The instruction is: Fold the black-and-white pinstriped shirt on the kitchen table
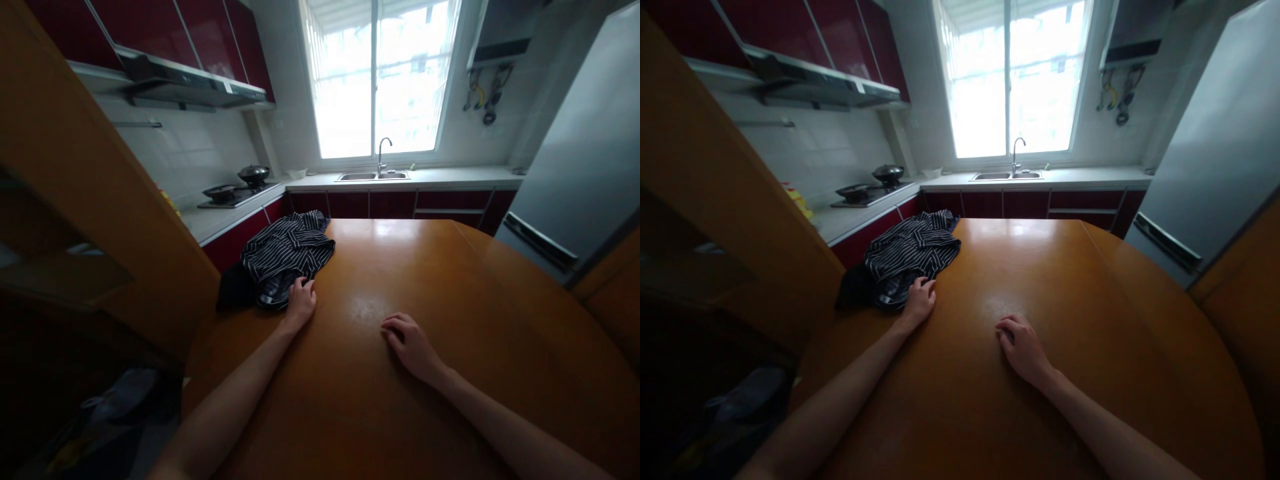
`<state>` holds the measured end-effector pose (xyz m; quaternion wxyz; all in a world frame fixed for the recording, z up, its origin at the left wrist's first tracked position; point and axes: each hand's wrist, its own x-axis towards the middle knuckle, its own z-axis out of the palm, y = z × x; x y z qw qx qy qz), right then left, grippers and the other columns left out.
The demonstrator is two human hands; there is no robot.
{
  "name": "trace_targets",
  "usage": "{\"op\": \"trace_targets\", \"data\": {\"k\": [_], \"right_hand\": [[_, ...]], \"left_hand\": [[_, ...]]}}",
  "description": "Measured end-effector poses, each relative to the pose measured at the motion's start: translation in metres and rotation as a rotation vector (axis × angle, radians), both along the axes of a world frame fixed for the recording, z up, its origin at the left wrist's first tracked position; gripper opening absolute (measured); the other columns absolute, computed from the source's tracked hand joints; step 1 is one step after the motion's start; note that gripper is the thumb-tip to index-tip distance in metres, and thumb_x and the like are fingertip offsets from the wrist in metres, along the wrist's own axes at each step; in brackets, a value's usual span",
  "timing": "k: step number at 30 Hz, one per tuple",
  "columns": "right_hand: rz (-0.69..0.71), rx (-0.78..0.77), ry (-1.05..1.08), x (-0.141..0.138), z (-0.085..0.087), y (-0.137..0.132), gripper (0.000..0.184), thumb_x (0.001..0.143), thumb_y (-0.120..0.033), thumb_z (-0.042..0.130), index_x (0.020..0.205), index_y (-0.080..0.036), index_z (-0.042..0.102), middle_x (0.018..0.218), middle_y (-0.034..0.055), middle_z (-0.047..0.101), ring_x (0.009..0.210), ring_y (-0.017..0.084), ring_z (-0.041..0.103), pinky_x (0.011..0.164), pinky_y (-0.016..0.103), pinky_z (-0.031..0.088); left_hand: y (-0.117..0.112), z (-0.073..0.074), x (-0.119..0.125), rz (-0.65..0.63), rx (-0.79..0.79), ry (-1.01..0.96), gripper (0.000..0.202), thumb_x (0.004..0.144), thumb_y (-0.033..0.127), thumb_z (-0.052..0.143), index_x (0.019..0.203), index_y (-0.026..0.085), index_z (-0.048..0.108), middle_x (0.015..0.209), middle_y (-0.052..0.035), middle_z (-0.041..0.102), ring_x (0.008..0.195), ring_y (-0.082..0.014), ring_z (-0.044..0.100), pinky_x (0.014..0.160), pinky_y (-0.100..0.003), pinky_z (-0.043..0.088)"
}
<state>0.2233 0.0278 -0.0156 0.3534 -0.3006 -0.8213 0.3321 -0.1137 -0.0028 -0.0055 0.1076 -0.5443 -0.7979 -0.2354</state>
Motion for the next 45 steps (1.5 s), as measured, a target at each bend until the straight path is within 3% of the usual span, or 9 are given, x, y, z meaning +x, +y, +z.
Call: {"op": "trace_targets", "data": {"k": [6,15,19,22,24,28,32,38,45], "right_hand": [[0.019,0.021,-0.022,0.001,-0.003,0.003,0.016,0.091,-0.022,0.056,0.093,-0.022,0.072,0.103,0.01,0.071,0.101,0.025,0.063,0.092,0.042,0.049],[-0.006,-0.031,0.06,0.0,-0.001,0.012,0.019,0.089,-0.024,0.054,0.091,-0.021,0.072,0.097,0.008,0.071,0.092,0.023,0.066,0.085,0.037,0.051],[-0.174,-0.116,0.175,0.0,-0.002,0.019,0.023,0.082,-0.024,0.051,0.091,-0.019,0.071,0.096,0.0087,0.071,0.088,0.023,0.068,0.081,0.037,0.053],[-0.272,-0.165,0.223,0.001,-0.002,0.026,0.026,0.08,-0.026,0.051,0.095,-0.018,0.071,0.098,0.0096,0.073,0.092,0.024,0.069,0.083,0.038,0.055],[-0.289,-0.179,0.233,0.003,-0.003,0.029,0.026,0.08,-0.027,0.052,0.096,-0.019,0.071,0.099,0.0096,0.073,0.094,0.025,0.069,0.084,0.039,0.056],[-0.26,-0.169,0.218,0.004,-0.009,0.032,0.024,0.081,-0.025,0.054,0.098,-0.021,0.07,0.104,0.0098,0.071,0.096,0.026,0.068,0.088,0.041,0.056],[-0.239,-0.121,0.16,-0.002,-0.016,0.043,0.024,0.083,-0.024,0.056,0.102,-0.021,0.07,0.111,0.0107,0.067,0.099,0.025,0.067,0.09,0.04,0.055],[-0.312,0.107,-0.041,-0.037,-0.012,0.103,0.033,0.085,-0.024,0.056,0.114,-0.018,0.069,0.118,0.0132,0.066,0.116,0.029,0.058,0.106,0.047,0.045],[-0.151,0.261,-0.281,-0.098,0.008,0.177,0.058,0.087,-0.011,0.053,0.144,-0.019,0.056,0.154,0.0107,0.049,0.141,0.028,0.04,0.118,0.046,0.031]], "left_hand": [[-0.003,0.005,0.016,-0.247,0.094,-0.12,0.039,0.08,-0.004,0.05,0.103,0.016,0.074,0.108,-0.0092,0.062,0.099,-0.0212,0.066,0.096,-0.034,0.054],[-0.036,0.017,0.108,-0.727,0.101,-0.237,0.033,0.088,-0.002,0.048,0.098,0.018,0.071,0.112,-0.0073,0.06,0.096,-0.0146,0.064,0.089,-0.026,0.054],[-0.06,0.026,0.14,-1.11,-0.028,-0.071,0.024,0.096,0.011,0.051,0.112,0.019,0.067,0.133,-0.0095,0.059,0.089,-0.0121,0.067,0.082,-0.023,0.056],[-0.072,0.039,0.148,-1.225,0.014,0.103,0.023,0.099,0.02,0.049,0.116,0.02,0.065,0.133,-0.0088,0.064,0.088,-0.0135,0.07,0.081,-0.024,0.057],[-0.072,0.048,0.142,-1.162,0.102,0.107,0.025,0.1,0.019,0.046,0.116,0.021,0.065,0.125,-0.0077,0.069,0.094,-0.0157,0.07,0.085,-0.027,0.057],[-0.056,0.058,0.107,-0.779,0.218,-0.029,0.027,0.099,0.017,0.044,0.111,0.022,0.067,0.114,-0.0076,0.072,0.108,-0.02,0.067,0.097,-0.036,0.053],[-0.026,0.046,0.06,-0.505,0.176,-0.106,0.024,0.094,0.018,0.052,0.11,0.02,0.07,0.121,-0.0088,0.07,0.12,-0.0245,0.063,0.108,-0.044,0.047],[0.0,0.01,0.033,-0.477,0.109,-0.186,0.026,0.092,0.018,0.053,0.109,0.017,0.072,0.122,-0.01,0.071,0.122,-0.0251,0.064,0.112,-0.043,0.046],[-0.002,0.001,0.039,-0.535,0.022,-0.194,0.025,0.088,0.015,0.055,0.104,0.02,0.075,0.122,-0.0076,0.072,0.117,-0.0239,0.067,0.107,-0.041,0.051]]}}
